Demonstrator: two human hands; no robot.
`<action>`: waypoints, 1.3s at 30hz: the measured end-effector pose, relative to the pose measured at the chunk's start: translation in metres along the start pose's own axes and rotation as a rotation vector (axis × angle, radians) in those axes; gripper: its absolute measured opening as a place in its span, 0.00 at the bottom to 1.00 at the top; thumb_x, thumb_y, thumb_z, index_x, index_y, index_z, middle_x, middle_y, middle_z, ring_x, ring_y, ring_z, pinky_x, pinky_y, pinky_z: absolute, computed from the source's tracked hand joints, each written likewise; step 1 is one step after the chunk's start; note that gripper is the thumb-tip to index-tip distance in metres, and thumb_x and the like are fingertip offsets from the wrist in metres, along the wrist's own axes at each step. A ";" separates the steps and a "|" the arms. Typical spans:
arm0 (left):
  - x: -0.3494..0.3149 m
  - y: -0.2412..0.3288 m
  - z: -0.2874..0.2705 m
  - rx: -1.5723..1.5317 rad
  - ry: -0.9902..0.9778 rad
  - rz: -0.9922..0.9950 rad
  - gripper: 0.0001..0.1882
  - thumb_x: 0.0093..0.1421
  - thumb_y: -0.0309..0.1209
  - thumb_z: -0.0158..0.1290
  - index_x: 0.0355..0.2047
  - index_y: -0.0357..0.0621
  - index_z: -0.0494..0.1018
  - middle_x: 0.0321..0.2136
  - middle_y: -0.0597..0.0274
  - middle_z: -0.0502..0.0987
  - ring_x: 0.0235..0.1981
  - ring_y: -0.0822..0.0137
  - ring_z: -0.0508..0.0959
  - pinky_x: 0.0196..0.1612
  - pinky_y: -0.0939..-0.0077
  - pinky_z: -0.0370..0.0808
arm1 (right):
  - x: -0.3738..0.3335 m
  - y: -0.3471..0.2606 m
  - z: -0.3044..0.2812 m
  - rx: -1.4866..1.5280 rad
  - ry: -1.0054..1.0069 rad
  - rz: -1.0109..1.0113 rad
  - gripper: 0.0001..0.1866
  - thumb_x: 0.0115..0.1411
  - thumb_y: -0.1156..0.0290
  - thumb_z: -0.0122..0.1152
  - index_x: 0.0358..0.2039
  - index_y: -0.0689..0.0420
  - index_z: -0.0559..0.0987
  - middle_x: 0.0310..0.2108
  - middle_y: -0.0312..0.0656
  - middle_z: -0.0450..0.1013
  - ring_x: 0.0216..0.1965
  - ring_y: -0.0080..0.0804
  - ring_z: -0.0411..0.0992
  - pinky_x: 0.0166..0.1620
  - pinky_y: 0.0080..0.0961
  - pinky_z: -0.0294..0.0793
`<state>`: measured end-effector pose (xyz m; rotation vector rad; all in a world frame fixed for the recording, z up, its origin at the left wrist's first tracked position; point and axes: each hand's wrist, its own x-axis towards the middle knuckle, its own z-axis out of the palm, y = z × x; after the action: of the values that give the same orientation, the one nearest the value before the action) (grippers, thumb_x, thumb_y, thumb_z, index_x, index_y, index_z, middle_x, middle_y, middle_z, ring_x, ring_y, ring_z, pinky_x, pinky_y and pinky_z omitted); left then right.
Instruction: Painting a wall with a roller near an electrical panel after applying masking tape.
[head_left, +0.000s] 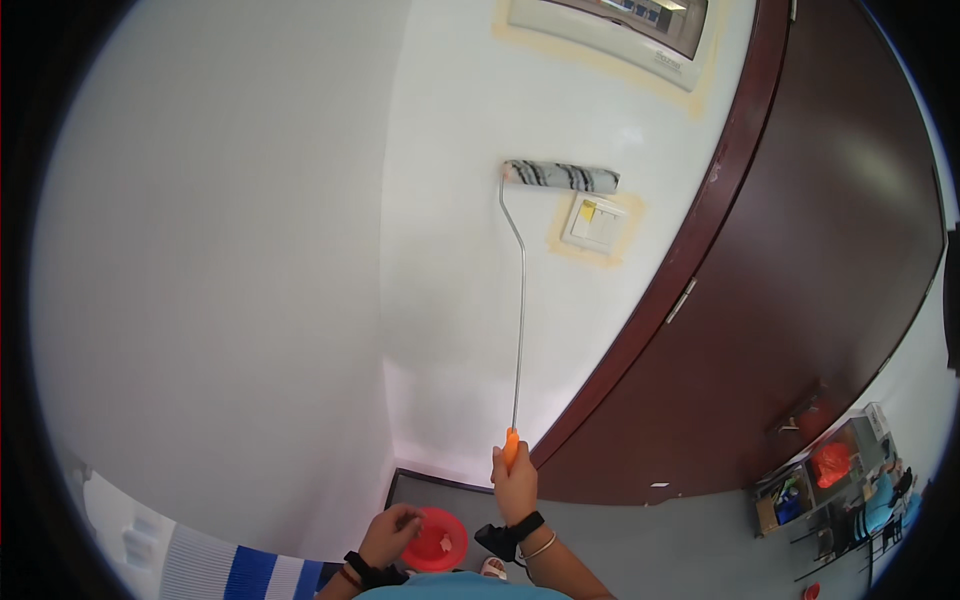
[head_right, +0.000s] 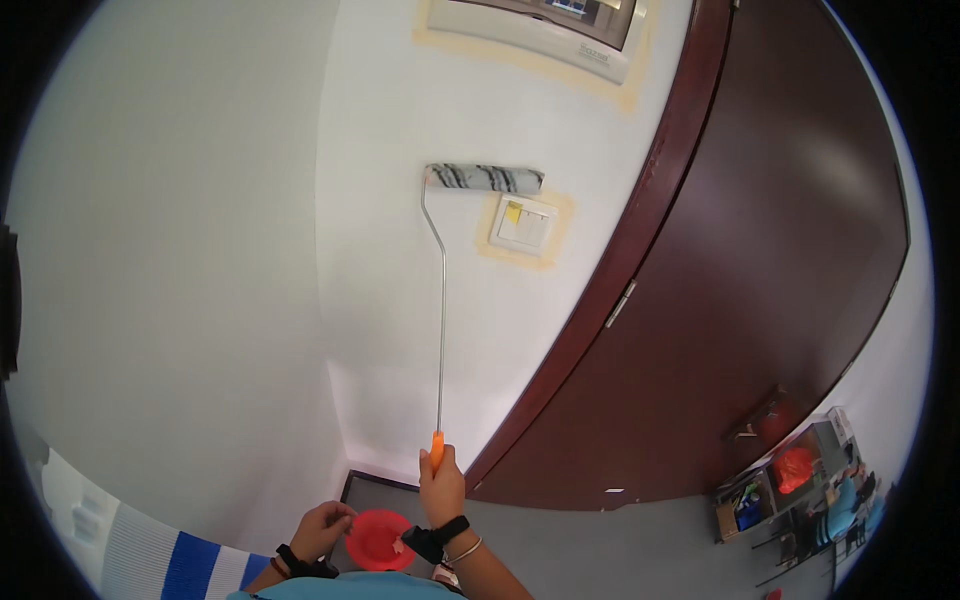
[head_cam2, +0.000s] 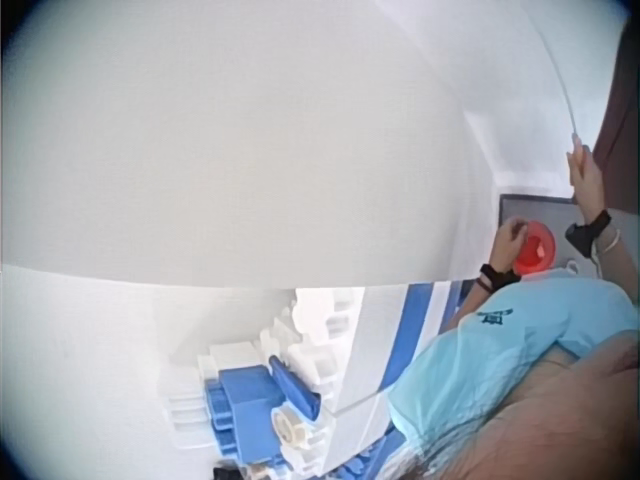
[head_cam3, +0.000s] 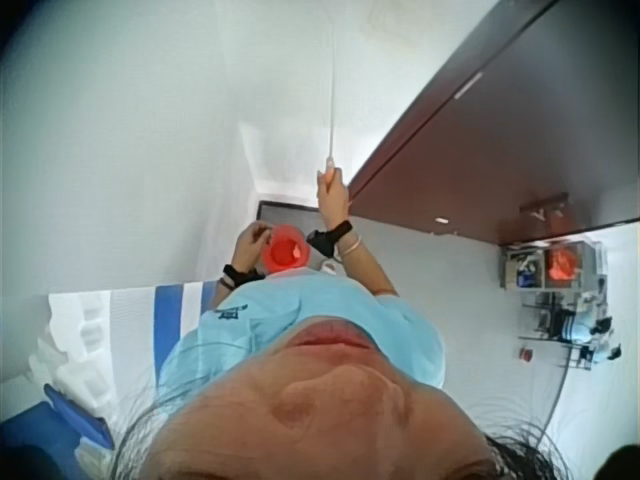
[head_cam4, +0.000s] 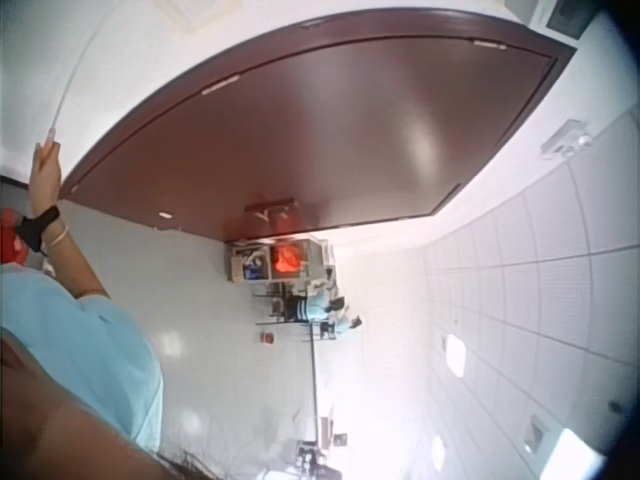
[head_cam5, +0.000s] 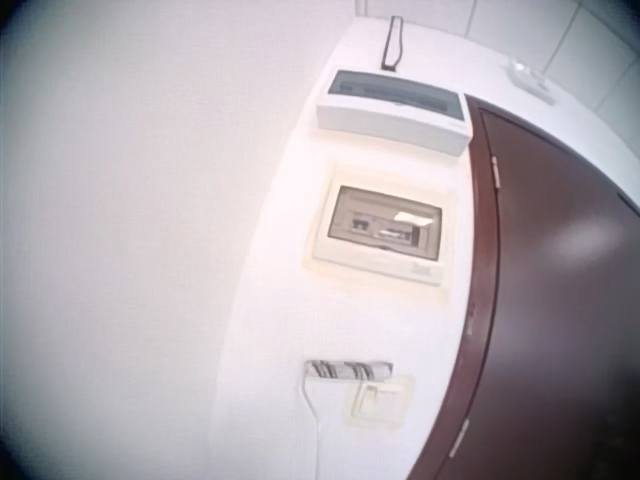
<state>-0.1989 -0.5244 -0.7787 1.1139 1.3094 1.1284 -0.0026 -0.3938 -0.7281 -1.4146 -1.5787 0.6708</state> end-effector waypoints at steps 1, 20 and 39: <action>0.001 0.003 0.001 0.017 -0.006 -0.009 0.09 0.63 0.27 0.50 0.41 0.35 0.72 0.30 0.60 0.78 0.31 0.71 0.78 0.38 0.79 0.74 | -0.002 0.001 -0.001 -0.010 -0.018 0.040 0.15 0.65 0.60 0.52 0.37 0.61 0.68 0.18 0.46 0.70 0.20 0.39 0.70 0.24 0.33 0.68; -0.017 0.000 0.005 0.043 0.112 -0.036 0.10 0.62 0.30 0.51 0.40 0.37 0.74 0.30 0.59 0.79 0.31 0.70 0.79 0.39 0.76 0.75 | 0.026 -0.001 0.015 -0.083 0.003 -0.172 0.14 0.64 0.61 0.53 0.40 0.60 0.69 0.16 0.41 0.69 0.17 0.35 0.71 0.22 0.29 0.68; -0.021 -0.003 -0.009 0.016 0.174 -0.035 0.10 0.62 0.29 0.50 0.40 0.36 0.74 0.29 0.60 0.78 0.31 0.70 0.78 0.38 0.77 0.75 | 0.099 -0.085 0.035 -0.097 0.059 -0.337 0.15 0.66 0.60 0.50 0.34 0.60 0.66 0.13 0.41 0.68 0.15 0.34 0.70 0.21 0.30 0.68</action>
<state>-0.2074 -0.5454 -0.7790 1.0180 1.4689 1.2119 -0.0698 -0.3099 -0.6466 -1.1845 -1.7677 0.3530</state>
